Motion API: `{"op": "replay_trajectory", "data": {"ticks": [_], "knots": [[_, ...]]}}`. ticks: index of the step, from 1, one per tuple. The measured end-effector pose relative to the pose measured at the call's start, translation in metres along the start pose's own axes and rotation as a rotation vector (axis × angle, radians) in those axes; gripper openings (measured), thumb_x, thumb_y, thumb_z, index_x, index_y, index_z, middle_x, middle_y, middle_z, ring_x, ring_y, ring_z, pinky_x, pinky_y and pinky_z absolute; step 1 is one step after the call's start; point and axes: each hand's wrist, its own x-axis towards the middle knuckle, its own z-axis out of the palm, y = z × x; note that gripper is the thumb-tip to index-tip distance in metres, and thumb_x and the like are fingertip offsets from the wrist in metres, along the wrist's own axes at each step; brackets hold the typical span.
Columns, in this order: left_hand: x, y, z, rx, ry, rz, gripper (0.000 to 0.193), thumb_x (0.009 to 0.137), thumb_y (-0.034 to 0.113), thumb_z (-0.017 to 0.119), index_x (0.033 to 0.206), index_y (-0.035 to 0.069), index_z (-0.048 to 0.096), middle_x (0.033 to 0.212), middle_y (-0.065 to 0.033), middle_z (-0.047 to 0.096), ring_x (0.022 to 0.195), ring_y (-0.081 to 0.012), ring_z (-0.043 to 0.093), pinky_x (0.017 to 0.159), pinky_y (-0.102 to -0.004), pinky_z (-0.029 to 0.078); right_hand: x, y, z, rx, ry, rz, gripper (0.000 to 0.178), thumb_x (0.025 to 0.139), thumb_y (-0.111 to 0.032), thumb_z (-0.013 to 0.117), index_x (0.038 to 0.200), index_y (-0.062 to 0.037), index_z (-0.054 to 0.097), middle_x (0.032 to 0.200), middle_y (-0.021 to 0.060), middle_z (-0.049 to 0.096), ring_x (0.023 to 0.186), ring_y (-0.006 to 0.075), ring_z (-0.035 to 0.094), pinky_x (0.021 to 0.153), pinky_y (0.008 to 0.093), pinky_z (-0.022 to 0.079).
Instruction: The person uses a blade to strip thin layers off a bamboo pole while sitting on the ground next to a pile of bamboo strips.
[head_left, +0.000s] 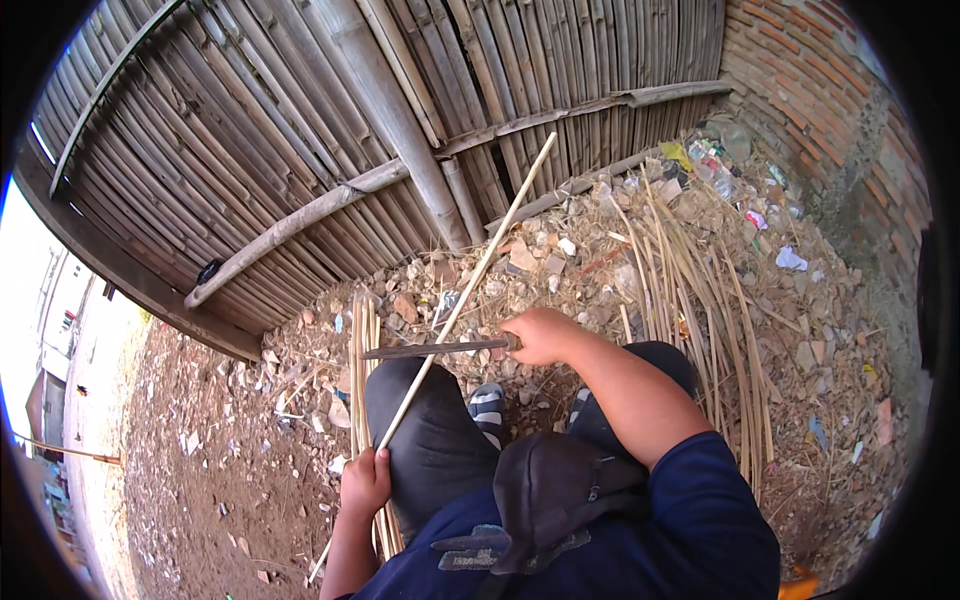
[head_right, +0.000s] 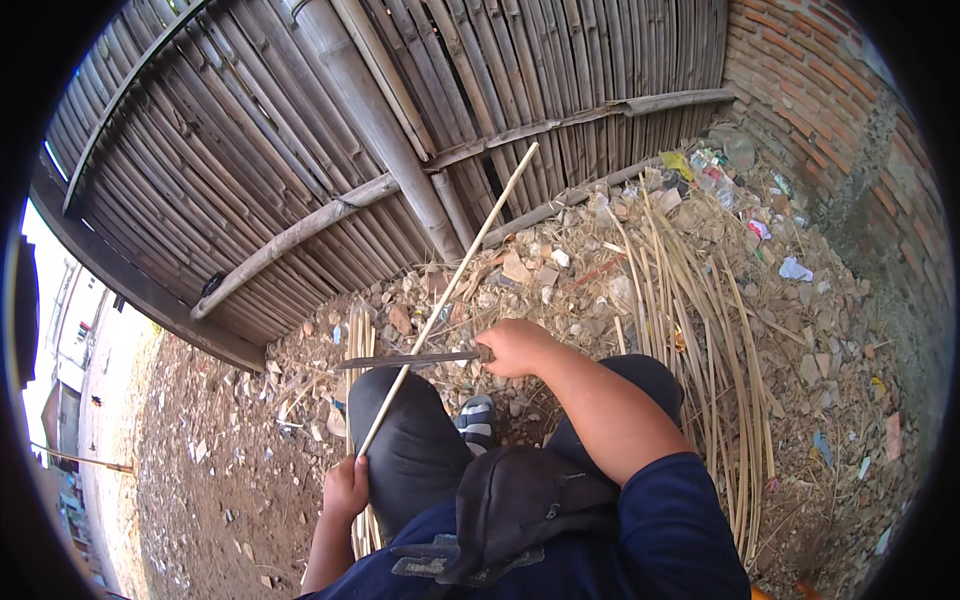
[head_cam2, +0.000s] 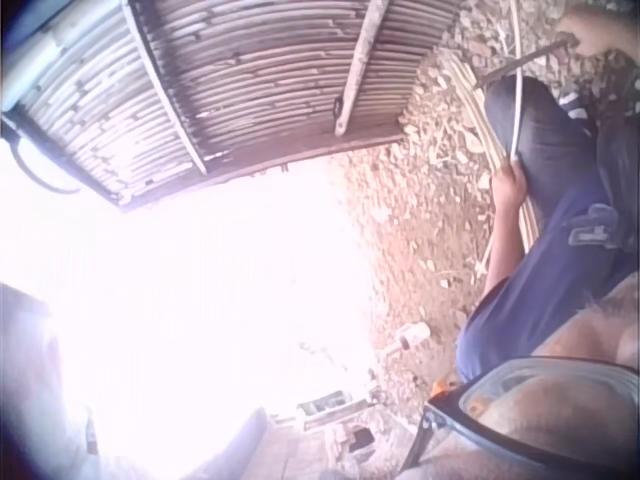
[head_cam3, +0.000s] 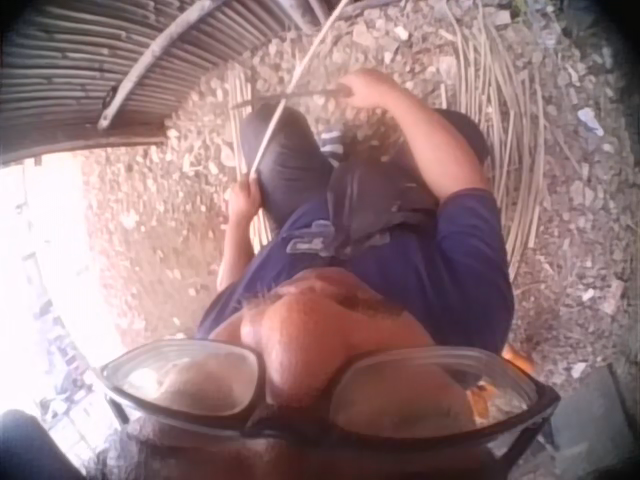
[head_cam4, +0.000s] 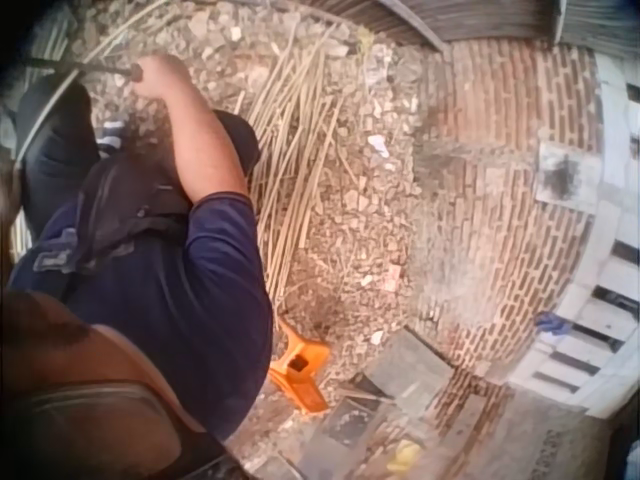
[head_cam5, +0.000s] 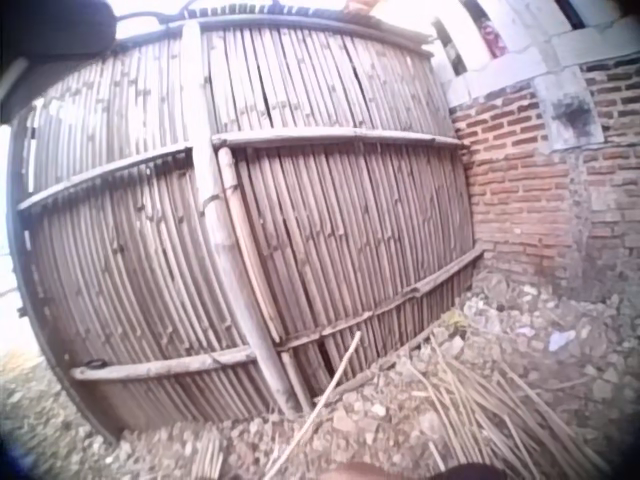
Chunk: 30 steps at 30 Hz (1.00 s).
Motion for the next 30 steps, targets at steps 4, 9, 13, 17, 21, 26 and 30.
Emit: {"op": "replay_trajectory", "data": {"ticks": [4, 9, 13, 17, 21, 26, 30], "knots": [[-0.001, 0.001, 0.0, 0.013, -0.002, -0.019, 0.042, 0.104, 0.032, 0.053, 0.074, 0.002, 0.052, 0.065, -0.0275, 0.06, 0.064, -0.0505, 0.06, 0.059, -0.0574, 0.045, -0.002, -0.004, -0.007, 0.011, -0.083, 0.032, 0.033, 0.08, -0.031, 0.075, 0.108, -0.0123, 0.072, 0.094, 0.0168, 0.072, 0.093, 0.0371, 0.07, 0.08, 0.0493, 0.056], [0.0, 0.005, 0.0, 0.019, 0.0, -0.043, 0.044, 0.104, 0.034, 0.053, 0.074, 0.002, 0.053, 0.066, -0.0276, 0.06, 0.065, -0.0507, 0.061, 0.061, -0.0577, 0.045, -0.002, -0.002, -0.003, 0.013, -0.054, 0.028, 0.03, 0.081, -0.032, 0.075, 0.103, -0.0111, 0.071, 0.092, 0.0165, 0.072, 0.091, 0.037, 0.07, 0.079, 0.0494, 0.055], [-0.001, 0.001, 0.004, 0.018, 0.014, -0.04, 0.044, 0.104, 0.034, 0.052, 0.074, 0.002, 0.053, 0.066, -0.0273, 0.06, 0.065, -0.0506, 0.061, 0.061, -0.0578, 0.045, -0.001, -0.001, -0.002, 0.032, -0.058, 0.022, 0.029, 0.081, -0.032, 0.075, 0.1, -0.0102, 0.071, 0.09, 0.0165, 0.072, 0.09, 0.0371, 0.07, 0.078, 0.0493, 0.054], [-0.001, -0.001, 0.005, 0.018, 0.015, -0.038, 0.043, 0.105, 0.033, 0.051, 0.074, 0.002, 0.052, 0.066, -0.0269, 0.06, 0.065, -0.0503, 0.06, 0.061, -0.0576, 0.045, 0.0, -0.001, -0.002, 0.05, -0.058, 0.013, 0.027, 0.08, -0.03, 0.075, 0.099, -0.0103, 0.071, 0.089, 0.0163, 0.071, 0.089, 0.0372, 0.07, 0.077, 0.0492, 0.054], [0.0, -0.002, 0.007, 0.017, 0.011, -0.026, 0.043, 0.105, 0.031, 0.049, 0.074, 0.001, 0.051, 0.065, -0.0264, 0.059, 0.065, -0.0499, 0.06, 0.06, -0.0569, 0.043, -0.001, 0.004, 0.003, 0.09, 0.015, -0.041, 0.021, 0.078, -0.026, 0.073, 0.087, -0.0086, 0.066, 0.073, 0.0157, 0.067, 0.075, 0.0368, 0.068, 0.069, 0.0487, 0.052], [-0.001, -0.005, 0.008, 0.023, 0.006, -0.045, 0.044, 0.105, 0.034, 0.051, 0.075, 0.002, 0.052, 0.067, -0.0269, 0.061, 0.067, -0.0506, 0.061, 0.062, -0.0579, 0.045, -0.001, 0.0, -0.001, 0.097, -0.036, -0.005, 0.022, 0.079, -0.027, 0.073, 0.09, -0.0094, 0.068, 0.081, 0.0163, 0.069, 0.082, 0.0375, 0.068, 0.072, 0.0489, 0.053], [-0.001, -0.002, 0.007, 0.016, 0.007, -0.045, 0.044, 0.105, 0.034, 0.051, 0.076, 0.002, 0.052, 0.066, -0.027, 0.061, 0.067, -0.0505, 0.061, 0.062, -0.0579, 0.046, -0.002, -0.002, -0.003, 0.094, -0.069, 0.03, 0.022, 0.079, -0.027, 0.073, 0.092, -0.0095, 0.069, 0.086, 0.017, 0.07, 0.085, 0.0377, 0.069, 0.074, 0.0492, 0.053]]}}
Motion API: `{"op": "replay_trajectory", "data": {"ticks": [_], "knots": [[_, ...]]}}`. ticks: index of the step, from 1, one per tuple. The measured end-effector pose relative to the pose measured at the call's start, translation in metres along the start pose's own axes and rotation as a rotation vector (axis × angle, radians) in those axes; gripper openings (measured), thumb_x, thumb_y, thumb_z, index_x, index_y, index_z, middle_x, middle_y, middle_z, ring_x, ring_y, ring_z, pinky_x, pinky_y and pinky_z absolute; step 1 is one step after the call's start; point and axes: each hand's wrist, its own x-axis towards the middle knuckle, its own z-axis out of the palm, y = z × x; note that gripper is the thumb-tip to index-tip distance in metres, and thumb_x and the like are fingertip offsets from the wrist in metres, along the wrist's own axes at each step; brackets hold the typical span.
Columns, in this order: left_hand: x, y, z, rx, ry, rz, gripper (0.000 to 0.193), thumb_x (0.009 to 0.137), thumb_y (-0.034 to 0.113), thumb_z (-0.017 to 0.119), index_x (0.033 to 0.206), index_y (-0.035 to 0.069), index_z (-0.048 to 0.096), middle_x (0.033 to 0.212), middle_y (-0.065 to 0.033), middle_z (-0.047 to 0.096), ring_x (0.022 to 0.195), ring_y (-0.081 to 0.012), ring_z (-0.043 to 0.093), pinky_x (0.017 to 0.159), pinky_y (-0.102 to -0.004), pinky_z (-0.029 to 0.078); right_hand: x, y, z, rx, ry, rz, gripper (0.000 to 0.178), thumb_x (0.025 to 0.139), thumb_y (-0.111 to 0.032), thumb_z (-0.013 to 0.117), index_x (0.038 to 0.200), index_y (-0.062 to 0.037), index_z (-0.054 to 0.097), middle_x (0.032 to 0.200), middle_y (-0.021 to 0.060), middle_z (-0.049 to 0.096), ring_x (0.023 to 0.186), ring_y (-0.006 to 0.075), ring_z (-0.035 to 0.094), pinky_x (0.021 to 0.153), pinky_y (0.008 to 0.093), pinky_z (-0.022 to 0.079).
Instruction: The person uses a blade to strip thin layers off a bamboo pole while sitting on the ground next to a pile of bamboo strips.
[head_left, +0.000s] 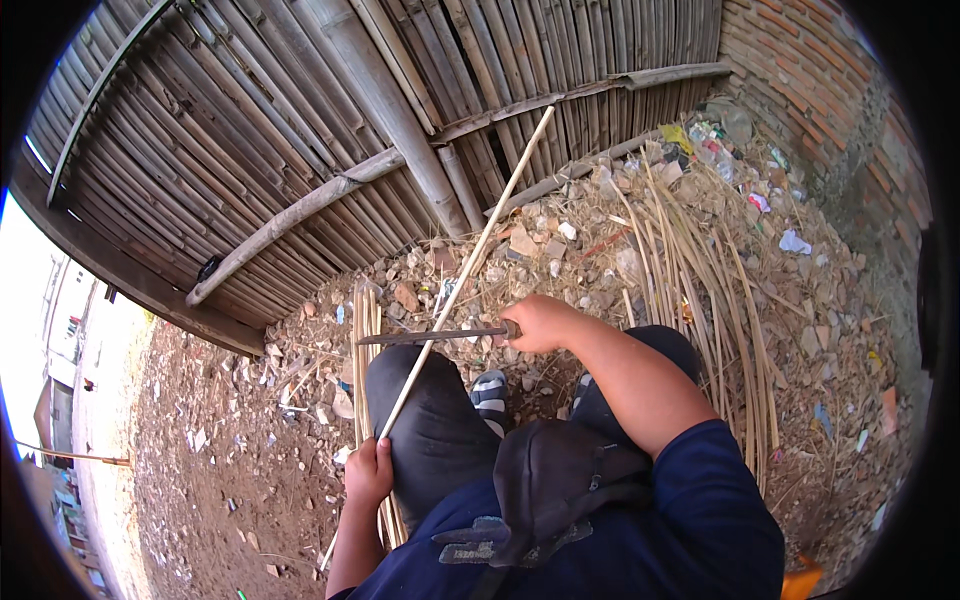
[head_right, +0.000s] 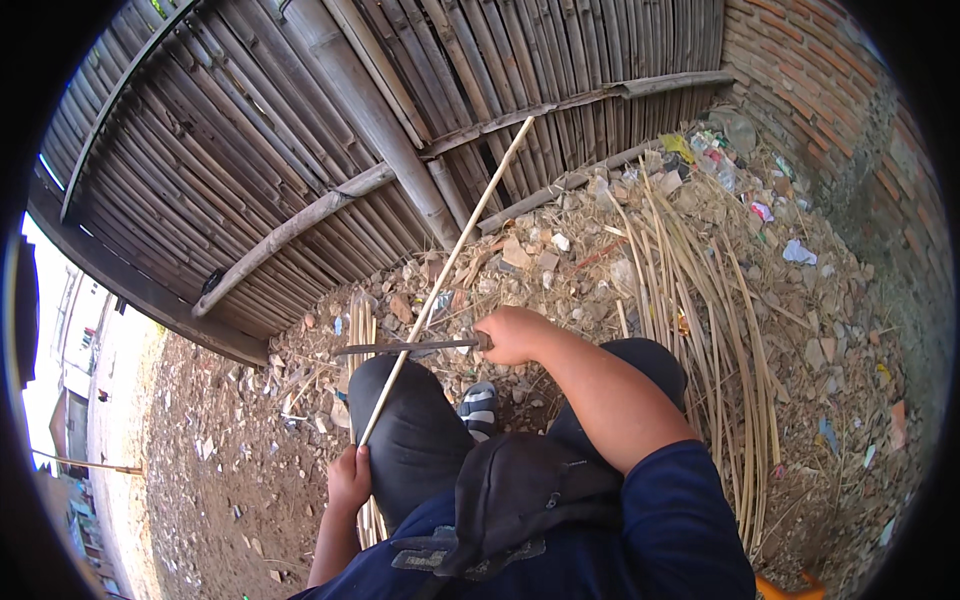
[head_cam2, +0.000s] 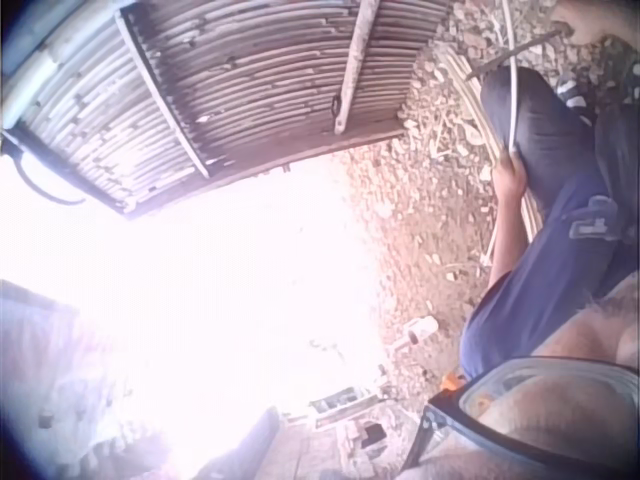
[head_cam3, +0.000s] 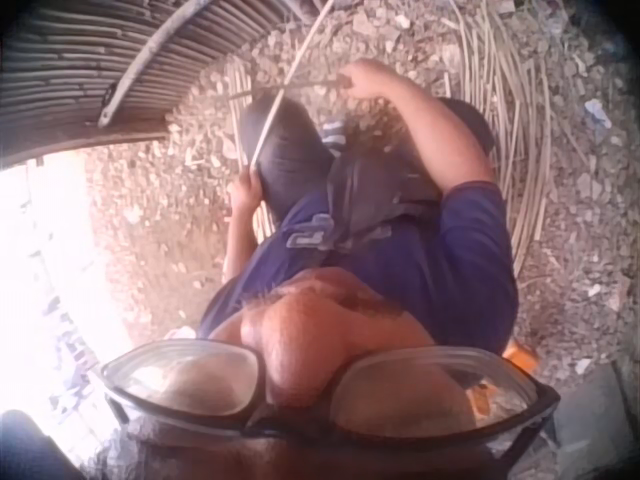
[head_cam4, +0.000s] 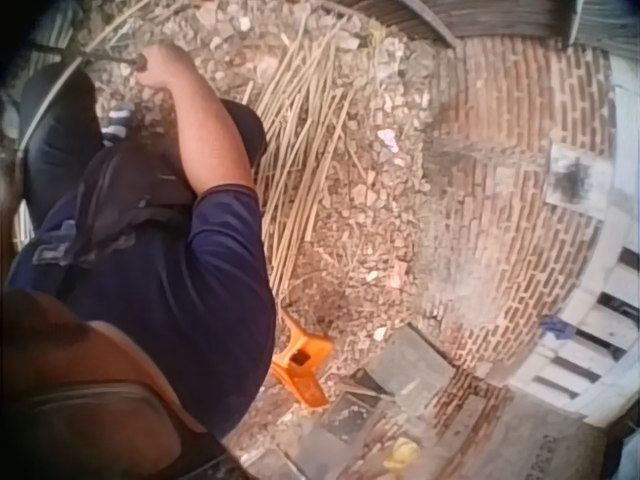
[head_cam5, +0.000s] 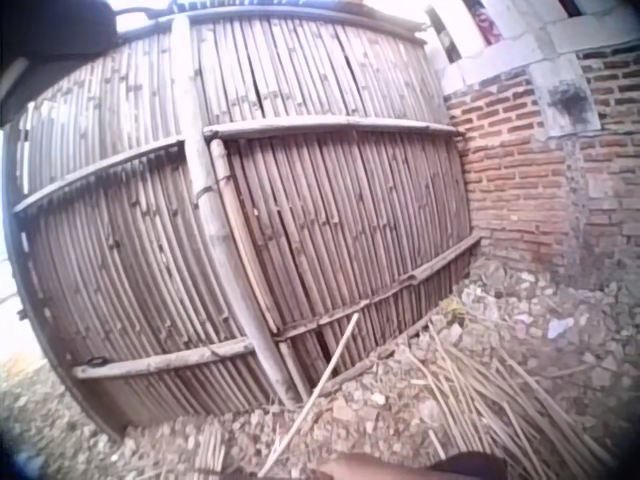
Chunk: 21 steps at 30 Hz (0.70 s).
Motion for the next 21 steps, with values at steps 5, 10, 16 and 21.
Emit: {"op": "replay_trajectory", "data": {"ticks": [5, 10, 16, 21], "knots": [[0.0, -0.001, -0.001, -0.008, 0.0, 0.006, 0.043, 0.105, 0.033, 0.051, 0.076, 0.002, 0.053, 0.067, -0.0268, 0.061, 0.066, -0.05, 0.061, 0.061, -0.0575, 0.046, -0.002, -0.004, -0.003, 0.002, 0.003, -0.005, 0.024, 0.08, -0.029, 0.073, 0.095, -0.0098, 0.071, 0.088, 0.0181, 0.071, 0.087, 0.038, 0.069, 0.076, 0.0494, 0.054], [0.001, 0.003, -0.002, -0.015, 0.009, 0.017, 0.043, 0.105, 0.033, 0.05, 0.075, 0.002, 0.053, 0.067, -0.0265, 0.062, 0.066, -0.0496, 0.061, 0.061, -0.0569, 0.046, 0.0, 0.0, 0.0, 0.01, -0.013, -0.003, 0.028, 0.08, -0.031, 0.074, 0.098, -0.0092, 0.071, 0.089, 0.0181, 0.071, 0.089, 0.0379, 0.069, 0.078, 0.0493, 0.054], [0.0, -0.001, -0.001, -0.02, -0.002, -0.008, 0.044, 0.105, 0.034, 0.051, 0.075, 0.001, 0.053, 0.068, -0.027, 0.062, 0.067, -0.0505, 0.061, 0.062, -0.0571, 0.046, 0.0, -0.003, -0.001, 0.065, -0.043, -0.005, 0.031, 0.079, -0.032, 0.074, 0.099, -0.0077, 0.072, 0.092, 0.0189, 0.072, 0.091, 0.0377, 0.069, 0.08, 0.0479, 0.054], [0.002, -0.004, 0.0, -0.03, -0.014, -0.021, 0.044, 0.104, 0.035, 0.052, 0.076, 0.002, 0.053, 0.068, -0.0276, 0.061, 0.068, -0.0512, 0.061, 0.062, -0.0572, 0.046, 0.0, 0.006, 0.007, 0.119, -0.003, -0.084, 0.033, 0.077, -0.032, 0.074, 0.098, -0.0063, 0.072, 0.094, 0.02, 0.072, 0.092, 0.0386, 0.069, 0.081, 0.0463, 0.054]]}}
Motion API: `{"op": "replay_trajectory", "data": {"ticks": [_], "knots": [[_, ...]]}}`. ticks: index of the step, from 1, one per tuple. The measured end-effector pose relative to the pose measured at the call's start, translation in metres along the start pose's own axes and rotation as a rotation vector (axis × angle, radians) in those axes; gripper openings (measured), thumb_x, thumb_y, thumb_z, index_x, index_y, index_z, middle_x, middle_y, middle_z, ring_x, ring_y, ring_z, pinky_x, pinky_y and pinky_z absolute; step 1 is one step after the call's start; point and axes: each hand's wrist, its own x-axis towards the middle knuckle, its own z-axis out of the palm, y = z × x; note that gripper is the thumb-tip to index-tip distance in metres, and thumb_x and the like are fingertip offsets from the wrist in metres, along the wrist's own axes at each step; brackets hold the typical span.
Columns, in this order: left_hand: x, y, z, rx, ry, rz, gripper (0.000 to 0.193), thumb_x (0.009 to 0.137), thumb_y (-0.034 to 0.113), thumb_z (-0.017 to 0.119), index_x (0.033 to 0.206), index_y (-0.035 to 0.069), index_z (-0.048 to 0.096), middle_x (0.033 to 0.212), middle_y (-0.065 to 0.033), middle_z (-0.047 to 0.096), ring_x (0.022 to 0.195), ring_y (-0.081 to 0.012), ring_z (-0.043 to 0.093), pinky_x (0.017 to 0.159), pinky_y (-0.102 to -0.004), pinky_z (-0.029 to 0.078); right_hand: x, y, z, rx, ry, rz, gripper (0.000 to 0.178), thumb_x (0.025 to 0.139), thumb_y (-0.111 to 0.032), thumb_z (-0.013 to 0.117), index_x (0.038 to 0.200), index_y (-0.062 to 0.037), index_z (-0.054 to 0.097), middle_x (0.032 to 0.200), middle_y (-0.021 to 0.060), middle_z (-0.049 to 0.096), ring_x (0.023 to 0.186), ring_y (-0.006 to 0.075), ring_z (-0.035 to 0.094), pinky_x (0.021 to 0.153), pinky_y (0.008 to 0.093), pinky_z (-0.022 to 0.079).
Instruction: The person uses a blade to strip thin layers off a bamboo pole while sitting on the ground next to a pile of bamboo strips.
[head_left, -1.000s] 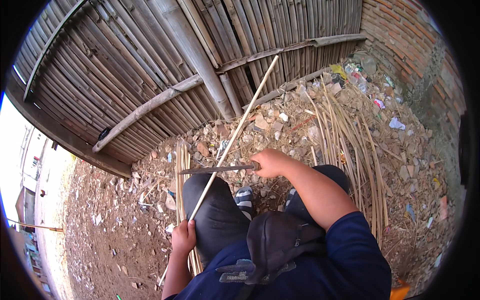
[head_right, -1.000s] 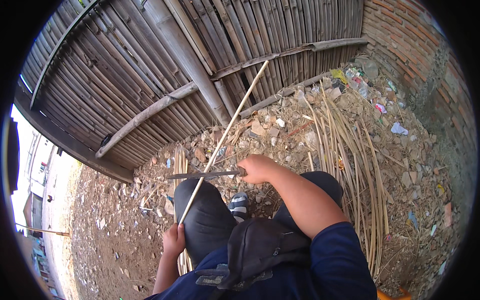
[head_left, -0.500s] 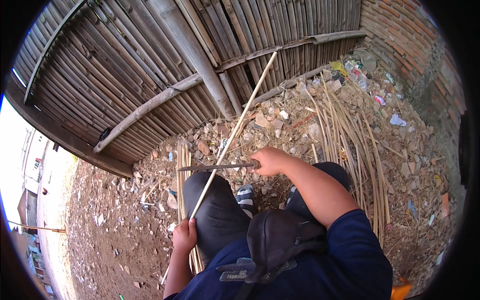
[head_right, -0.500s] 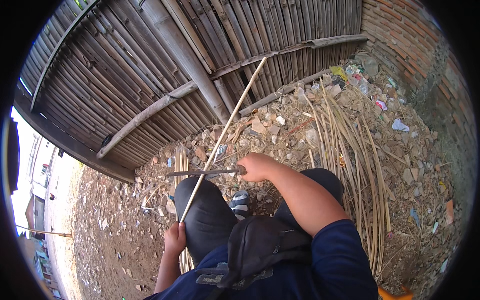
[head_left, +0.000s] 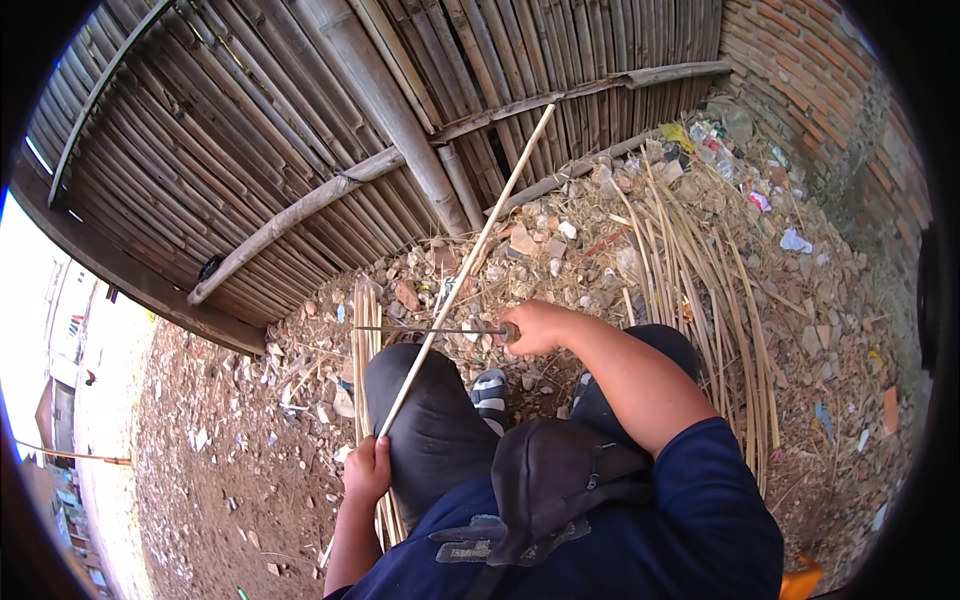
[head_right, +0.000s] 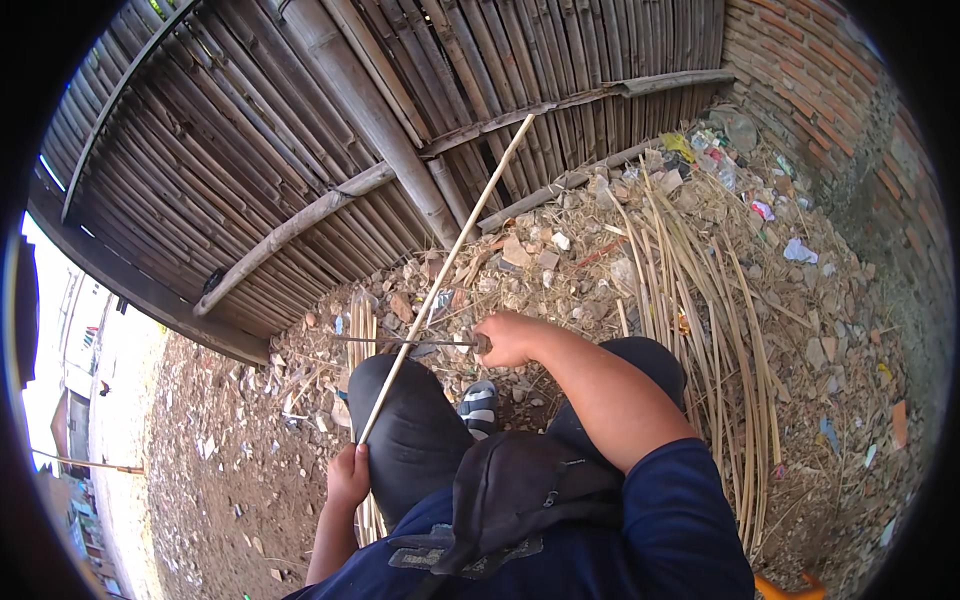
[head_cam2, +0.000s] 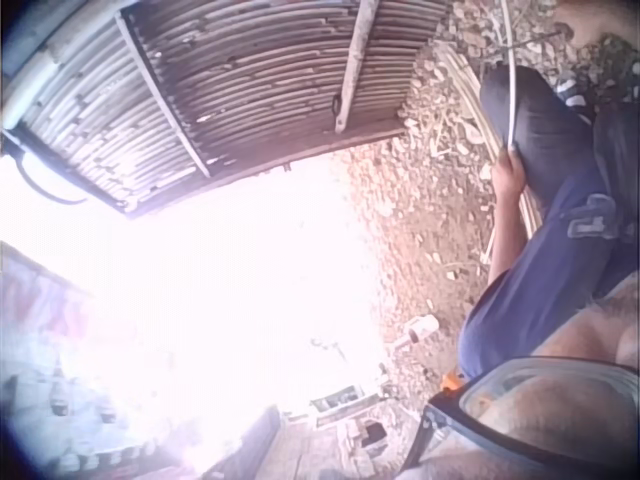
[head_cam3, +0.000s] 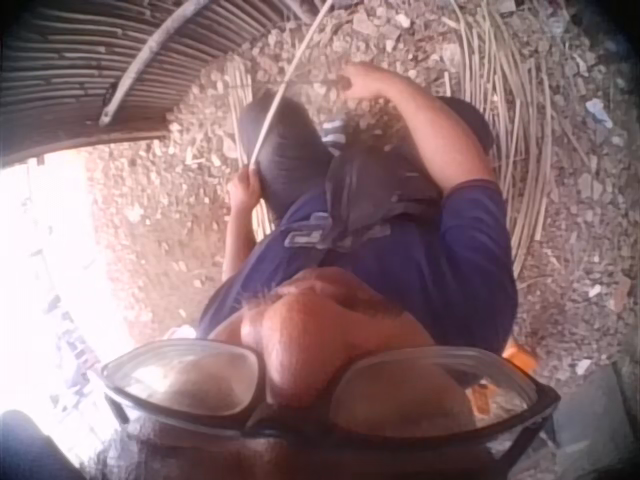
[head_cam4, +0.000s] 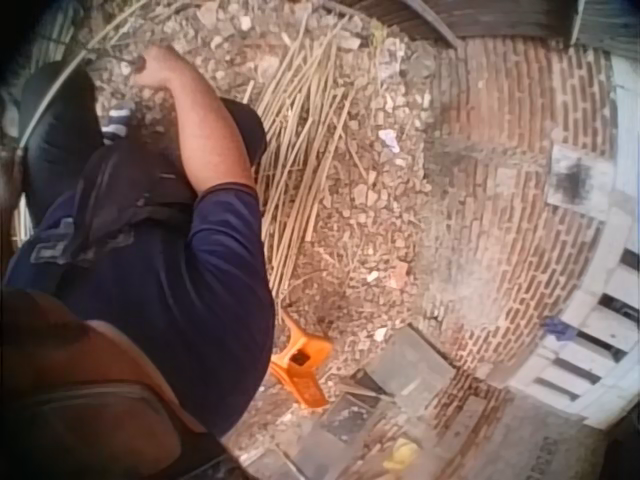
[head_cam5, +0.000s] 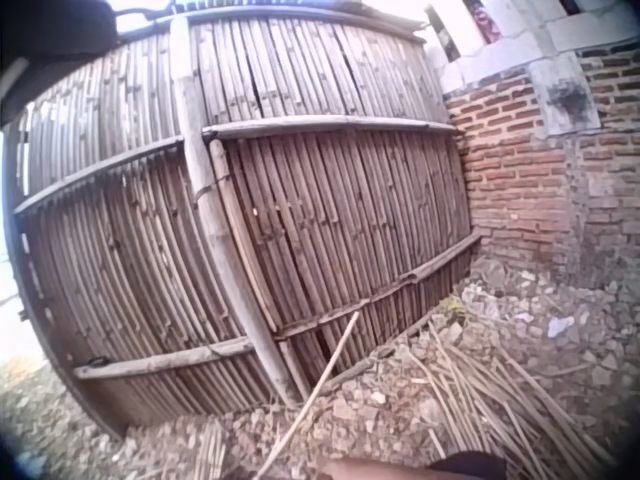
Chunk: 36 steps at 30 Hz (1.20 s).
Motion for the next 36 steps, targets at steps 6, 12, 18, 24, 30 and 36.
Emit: {"op": "replay_trajectory", "data": {"ticks": [6, 12, 18, 24, 30, 36], "knots": [[-0.0008, -0.0027, 0.0009, 0.005, 0.002, 0.002, 0.044, 0.105, 0.036, 0.051, 0.076, 0.002, 0.052, 0.069, -0.0275, 0.061, 0.068, -0.051, 0.061, 0.062, -0.0569, 0.045, 0.0, -0.0079, -0.0074, -0.023, -0.053, 0.054, 0.031, 0.075, -0.029, 0.073, 0.096, -0.0059, 0.071, 0.093, 0.0202, 0.072, 0.091, 0.0384, 0.069, 0.08, 0.0466, 0.054], [-0.0007, -0.0001, 0.0007, -0.018, 0.007, 0.01, 0.044, 0.105, 0.035, 0.052, 0.076, 0.001, 0.051, 0.068, -0.0271, 0.06, 0.067, -0.0504, 0.06, 0.061, -0.0558, 0.045, 0.001, -0.0032, -0.0043, 0.004, -0.046, 0.04, 0.029, 0.075, -0.028, 0.072, 0.093, -0.0056, 0.07, 0.091, 0.0192, 0.072, 0.09, 0.0379, 0.069, 0.079, 0.0465, 0.054], [-0.001, -0.0014, 0.0011, -0.03, -0.002, 0.0, 0.045, 0.105, 0.035, 0.052, 0.075, 0.001, 0.051, 0.068, -0.0267, 0.06, 0.067, -0.0495, 0.06, 0.06, -0.0546, 0.045, 0.0023, -0.0032, -0.0059, -0.009, -0.074, 0.047, 0.03, 0.075, -0.027, 0.071, 0.097, -0.0071, 0.071, 0.093, 0.0192, 0.072, 0.091, 0.0371, 0.069, 0.08, 0.046, 0.054], [-0.0008, 0.001, 0.0006, -0.03, 0.01, 0.01, 0.045, 0.105, 0.034, 0.052, 0.075, 0.001, 0.052, 0.068, -0.0267, 0.06, 0.066, -0.0493, 0.06, 0.06, -0.0546, 0.045, 0.0019, -0.003, -0.0058, 0.002, -0.078, 0.051, 0.03, 0.075, -0.027, 0.071, 0.1, -0.0088, 0.072, 0.094, 0.0184, 0.072, 0.091, 0.0367, 0.069, 0.08, 0.0463, 0.054], [-0.0003, 0.0019, 0.0005, -0.022, 0.011, 0.018, 0.044, 0.105, 0.034, 0.052, 0.076, 0.001, 0.052, 0.068, -0.0267, 0.061, 0.067, -0.0495, 0.061, 0.06, -0.0545, 0.045, 0.0007, -0.0037, -0.0056, -0.014, -0.066, 0.042, 0.03, 0.075, -0.026, 0.071, 0.1, -0.009, 0.071, 0.092, 0.0177, 0.072, 0.09, 0.0361, 0.07, 0.079, 0.0462, 0.054], [-0.0006, -0.0015, 0.002, -0.022, 0.012, 0.023, 0.044, 0.105, 0.034, 0.052, 0.076, 0.001, 0.052, 0.068, -0.0267, 0.061, 0.067, -0.0495, 0.061, 0.06, -0.0543, 0.046, 0.0015, -0.003, -0.0051, -0.002, -0.078, 0.049, 0.029, 0.075, -0.025, 0.07, 0.099, -0.0096, 0.071, 0.092, 0.0175, 0.072, 0.089, 0.0361, 0.069, 0.079, 0.0461, 0.054]]}}
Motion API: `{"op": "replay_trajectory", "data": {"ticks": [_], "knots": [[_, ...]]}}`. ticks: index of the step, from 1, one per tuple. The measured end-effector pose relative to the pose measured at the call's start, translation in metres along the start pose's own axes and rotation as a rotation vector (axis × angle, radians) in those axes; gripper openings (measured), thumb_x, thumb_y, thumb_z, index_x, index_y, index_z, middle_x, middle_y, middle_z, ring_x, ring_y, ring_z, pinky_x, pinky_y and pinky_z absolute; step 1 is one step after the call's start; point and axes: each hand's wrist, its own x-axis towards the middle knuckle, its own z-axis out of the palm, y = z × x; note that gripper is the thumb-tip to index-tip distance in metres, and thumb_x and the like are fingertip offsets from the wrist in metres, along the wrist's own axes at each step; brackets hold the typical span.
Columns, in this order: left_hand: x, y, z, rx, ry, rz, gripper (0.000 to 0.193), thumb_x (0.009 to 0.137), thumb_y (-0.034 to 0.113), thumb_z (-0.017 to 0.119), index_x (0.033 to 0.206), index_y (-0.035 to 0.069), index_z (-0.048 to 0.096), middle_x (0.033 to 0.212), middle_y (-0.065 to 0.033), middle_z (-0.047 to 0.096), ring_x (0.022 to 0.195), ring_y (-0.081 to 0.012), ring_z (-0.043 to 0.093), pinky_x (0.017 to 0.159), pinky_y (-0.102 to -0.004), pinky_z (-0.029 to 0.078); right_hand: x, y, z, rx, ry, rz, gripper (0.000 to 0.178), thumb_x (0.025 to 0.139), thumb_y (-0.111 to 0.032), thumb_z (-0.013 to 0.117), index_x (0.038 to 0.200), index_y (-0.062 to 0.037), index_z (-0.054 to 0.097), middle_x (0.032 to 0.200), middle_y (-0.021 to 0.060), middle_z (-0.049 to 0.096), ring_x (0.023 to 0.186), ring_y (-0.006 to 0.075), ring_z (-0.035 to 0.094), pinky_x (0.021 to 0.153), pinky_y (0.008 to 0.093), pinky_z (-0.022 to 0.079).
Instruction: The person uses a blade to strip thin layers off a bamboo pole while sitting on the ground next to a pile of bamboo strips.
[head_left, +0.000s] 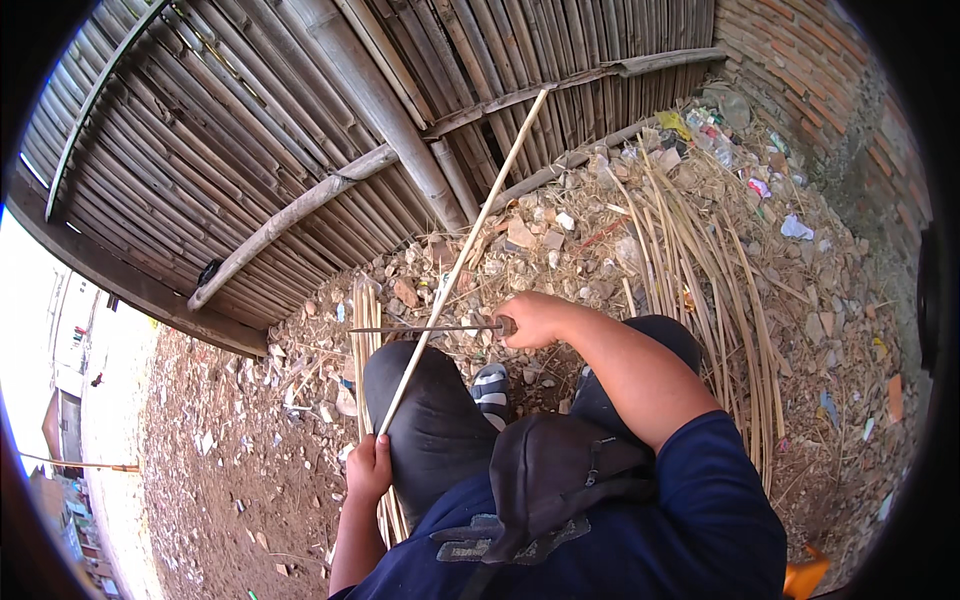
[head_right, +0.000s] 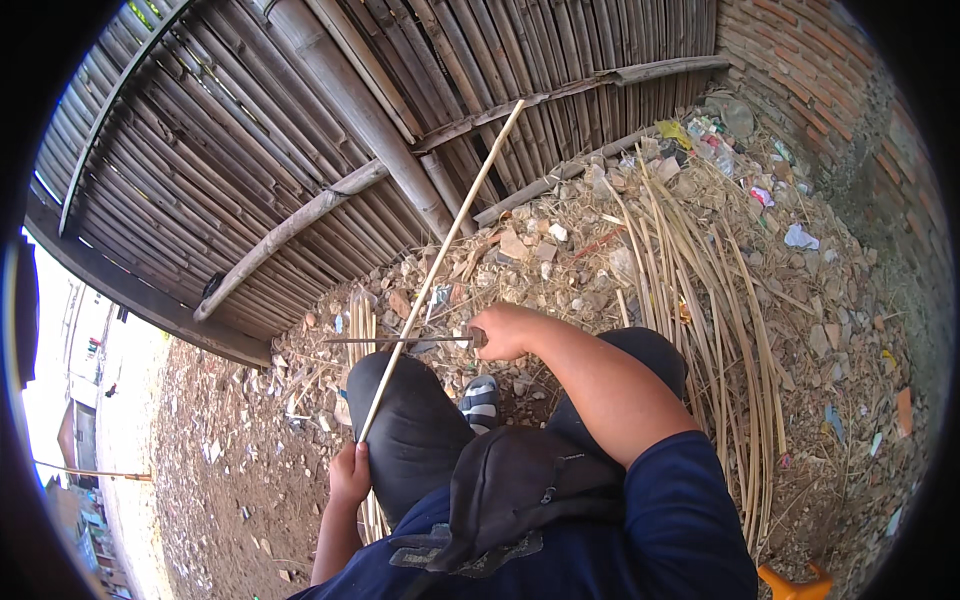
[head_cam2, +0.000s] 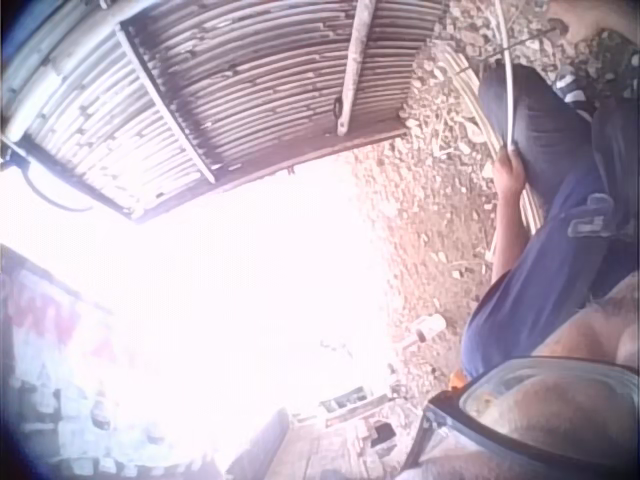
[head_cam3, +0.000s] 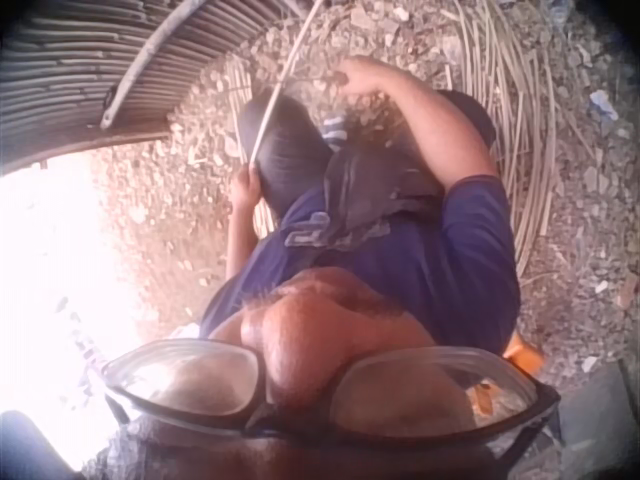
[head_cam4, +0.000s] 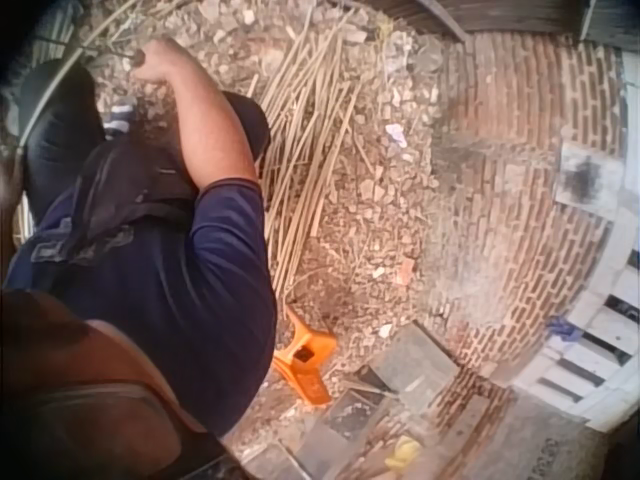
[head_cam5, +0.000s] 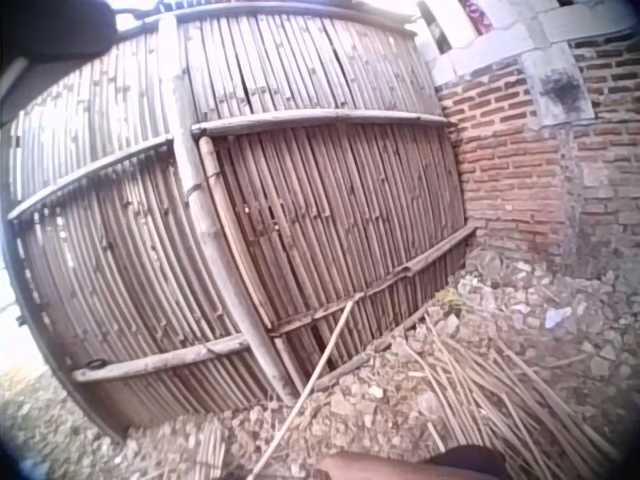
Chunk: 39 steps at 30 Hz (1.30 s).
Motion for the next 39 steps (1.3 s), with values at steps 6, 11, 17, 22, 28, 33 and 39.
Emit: {"op": "replay_trajectory", "data": {"ticks": [6, 11, 17, 22, 28, 33, 39], "knots": [[0.001, 0.002, -0.001, 0.017, -0.003, -0.003, 0.044, 0.105, 0.035, 0.052, 0.077, 0.001, 0.053, 0.069, -0.0263, 0.062, 0.067, -0.0493, 0.062, 0.061, -0.0542, 0.047, -0.001, 0.0, 0.0, -0.004, 0.016, -0.013, 0.028, 0.075, -0.025, 0.07, 0.098, -0.0094, 0.071, 0.091, 0.0177, 0.072, 0.089, 0.0367, 0.069, 0.078, 0.0465, 0.053], [0.001, 0.005, -0.002, 0.021, -0.001, -0.015, 0.045, 0.105, 0.036, 0.051, 0.077, 0.001, 0.054, 0.069, -0.0258, 0.062, 0.067, -0.0491, 0.062, 0.061, -0.054, 0.047, -0.002, 0.0, 0.0, 0.006, 0.03, -0.02, 0.027, 0.076, -0.026, 0.069, 0.096, -0.009, 0.07, 0.09, 0.0177, 0.071, 0.088, 0.0364, 0.069, 0.078, 0.0467, 0.053], [0.001, 0.003, 0.0, 0.035, 0.0, -0.016, 0.044, 0.105, 0.036, 0.051, 0.077, 0.001, 0.054, 0.068, -0.0257, 0.061, 0.066, -0.049, 0.062, 0.061, -0.0541, 0.047, -0.004, -0.004, -0.004, -0.007, 0.01, 0.003, 0.025, 0.076, -0.026, 0.07, 0.094, -0.0089, 0.07, 0.089, 0.0172, 0.072, 0.087, 0.0358, 0.069, 0.077, 0.0464, 0.053], [0.001, 0.003, 0.0, 0.017, 0.011, 0.01, 0.043, 0.105, 0.034, 0.052, 0.076, 0.001, 0.053, 0.067, -0.0258, 0.061, 0.065, -0.0487, 0.062, 0.059, -0.054, 0.047, -0.005, -0.004, -0.004, -0.021, 0.025, 0.005, 0.025, 0.077, -0.026, 0.07, 0.095, -0.0094, 0.071, 0.089, 0.017, 0.072, 0.087, 0.0357, 0.069, 0.077, 0.0467, 0.054], [0.001, 0.003, 0.0, 0.034, 0.034, 0.033, 0.041, 0.104, 0.031, 0.053, 0.075, 0.001, 0.053, 0.067, -0.026, 0.062, 0.065, -0.0491, 0.062, 0.059, -0.0543, 0.046, -0.008, -0.004, -0.015, -0.067, 0.032, 0.025, 0.027, 0.078, -0.028, 0.073, 0.099, -0.0105, 0.072, 0.093, 0.0171, 0.072, 0.093, 0.0359, 0.07, 0.081, 0.0468, 0.055], [0.0, 0.003, -0.001, 0.057, 0.02, 0.027, 0.042, 0.104, 0.031, 0.052, 0.076, 0.001, 0.053, 0.068, -0.0274, 0.062, 0.066, -0.0504, 0.061, 0.06, -0.0564, 0.046, -0.013, -0.011, -0.018, -0.143, 0.056, 0.013, 0.027, 0.078, -0.027, 0.073, 0.1, -0.012, 0.073, 0.096, 0.0165, 0.073, 0.096, 0.0357, 0.069, 0.082, 0.0471, 0.055], [0.002, 0.004, 0.0, 0.062, 0.003, 0.022, 0.041, 0.105, 0.032, 0.05, 0.077, 0.002, 0.053, 0.068, -0.0281, 0.062, 0.066, -0.0508, 0.062, 0.061, -0.0587, 0.047, -0.018, 0.007, -0.033, -0.16, 0.108, 0.1, 0.028, 0.078, -0.027, 0.073, 0.103, -0.014, 0.073, 0.095, 0.0165, 0.072, 0.096, 0.0361, 0.069, 0.083, 0.0477, 0.055]]}}
